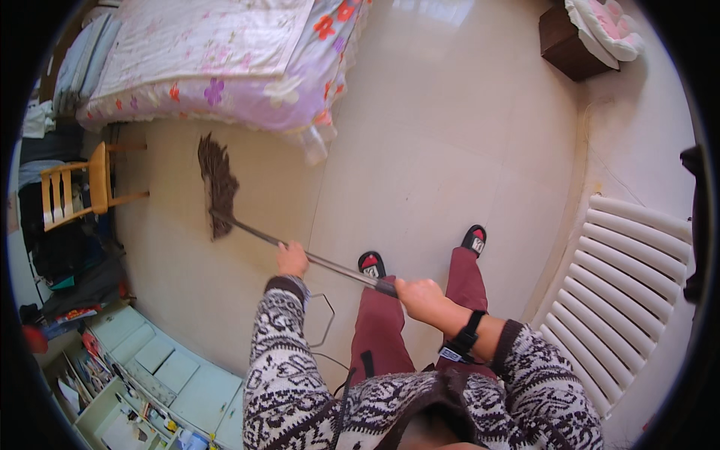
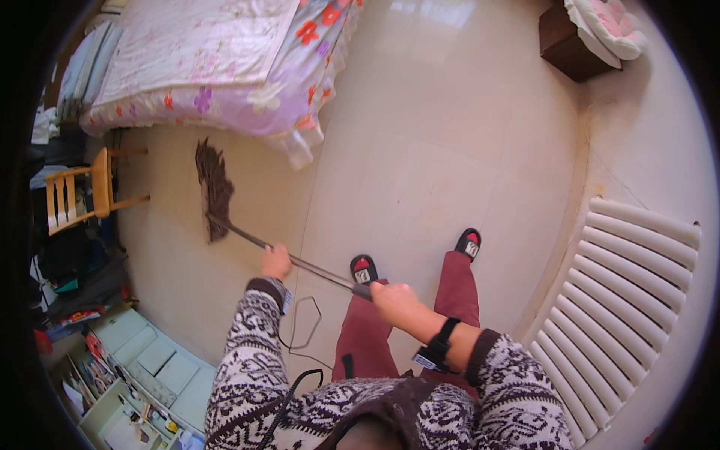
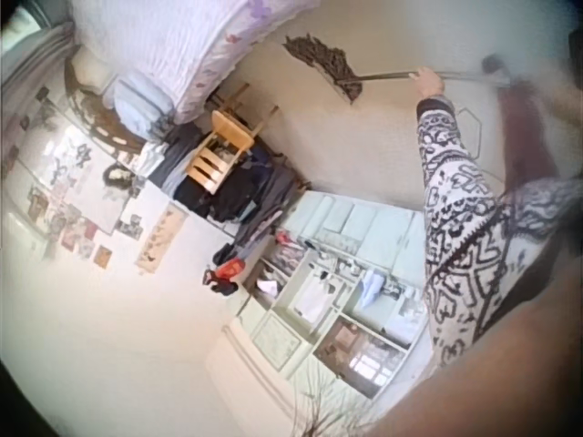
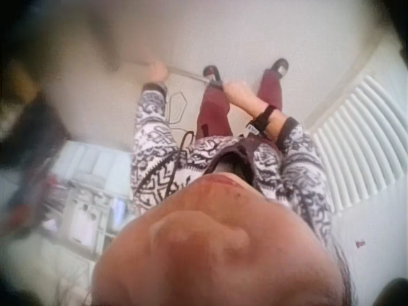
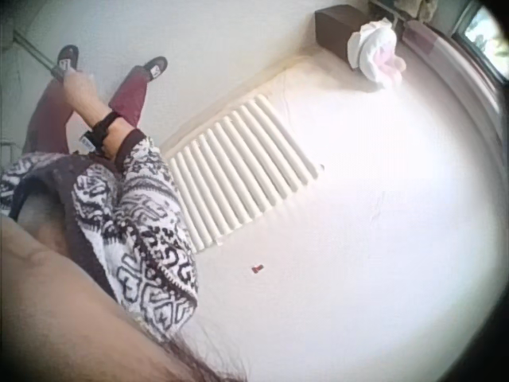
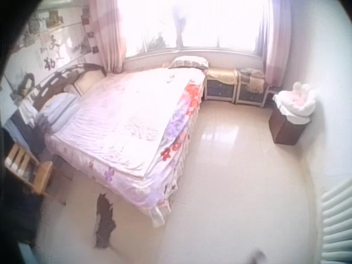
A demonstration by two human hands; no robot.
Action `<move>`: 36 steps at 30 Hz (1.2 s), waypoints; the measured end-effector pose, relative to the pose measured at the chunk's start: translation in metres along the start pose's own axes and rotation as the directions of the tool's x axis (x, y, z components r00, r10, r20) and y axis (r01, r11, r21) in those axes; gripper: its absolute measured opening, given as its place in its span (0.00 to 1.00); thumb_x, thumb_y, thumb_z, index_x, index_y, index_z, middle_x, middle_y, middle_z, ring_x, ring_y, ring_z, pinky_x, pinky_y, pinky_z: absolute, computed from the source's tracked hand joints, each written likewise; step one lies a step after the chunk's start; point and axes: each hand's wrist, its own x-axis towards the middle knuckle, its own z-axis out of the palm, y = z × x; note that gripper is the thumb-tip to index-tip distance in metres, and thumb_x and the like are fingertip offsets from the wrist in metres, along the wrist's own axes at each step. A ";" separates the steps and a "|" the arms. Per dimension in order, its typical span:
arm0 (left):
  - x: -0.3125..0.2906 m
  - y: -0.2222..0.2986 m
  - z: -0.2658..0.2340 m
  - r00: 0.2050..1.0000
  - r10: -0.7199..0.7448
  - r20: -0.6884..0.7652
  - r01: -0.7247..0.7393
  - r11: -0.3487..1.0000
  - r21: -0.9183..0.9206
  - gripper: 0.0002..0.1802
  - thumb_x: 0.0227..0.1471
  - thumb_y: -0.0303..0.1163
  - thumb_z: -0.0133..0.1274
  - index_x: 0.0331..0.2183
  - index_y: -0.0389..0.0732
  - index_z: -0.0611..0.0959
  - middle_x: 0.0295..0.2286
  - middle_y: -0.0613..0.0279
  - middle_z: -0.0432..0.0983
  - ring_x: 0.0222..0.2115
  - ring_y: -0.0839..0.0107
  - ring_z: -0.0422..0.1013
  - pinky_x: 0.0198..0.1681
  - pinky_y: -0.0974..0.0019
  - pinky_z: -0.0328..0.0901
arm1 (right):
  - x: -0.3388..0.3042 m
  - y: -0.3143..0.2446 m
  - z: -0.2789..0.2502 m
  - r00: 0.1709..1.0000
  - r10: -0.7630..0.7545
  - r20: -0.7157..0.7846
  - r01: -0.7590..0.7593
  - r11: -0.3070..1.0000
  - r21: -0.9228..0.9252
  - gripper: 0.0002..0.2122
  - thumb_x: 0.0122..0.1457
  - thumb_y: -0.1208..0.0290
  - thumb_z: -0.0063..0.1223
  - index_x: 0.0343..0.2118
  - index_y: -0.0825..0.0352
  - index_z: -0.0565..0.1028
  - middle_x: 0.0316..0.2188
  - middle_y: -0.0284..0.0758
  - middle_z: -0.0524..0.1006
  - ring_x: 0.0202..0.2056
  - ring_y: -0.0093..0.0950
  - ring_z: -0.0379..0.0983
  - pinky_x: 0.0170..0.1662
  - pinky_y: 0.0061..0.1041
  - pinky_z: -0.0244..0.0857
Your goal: The person wipes a cluttered desk with a pink cloth, moving items such as a yellow tape dispenser, a white box, and a black device. Then the person mops the tiled floor with a long-handled mop, covering areas near a bed, radiator, and doorway.
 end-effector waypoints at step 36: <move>0.143 0.498 -0.648 0.787 0.428 -0.444 -0.603 0.683 -0.412 0.36 0.43 0.29 0.54 0.57 0.46 0.65 0.49 0.53 0.68 0.61 0.46 0.43 0.57 0.30 0.37 | -0.138 0.202 -0.794 0.883 0.176 -0.436 -0.403 0.759 -0.511 0.17 0.45 0.55 0.62 0.20 0.65 0.71 0.15 0.40 0.72 0.20 0.41 0.71 0.25 0.37 0.64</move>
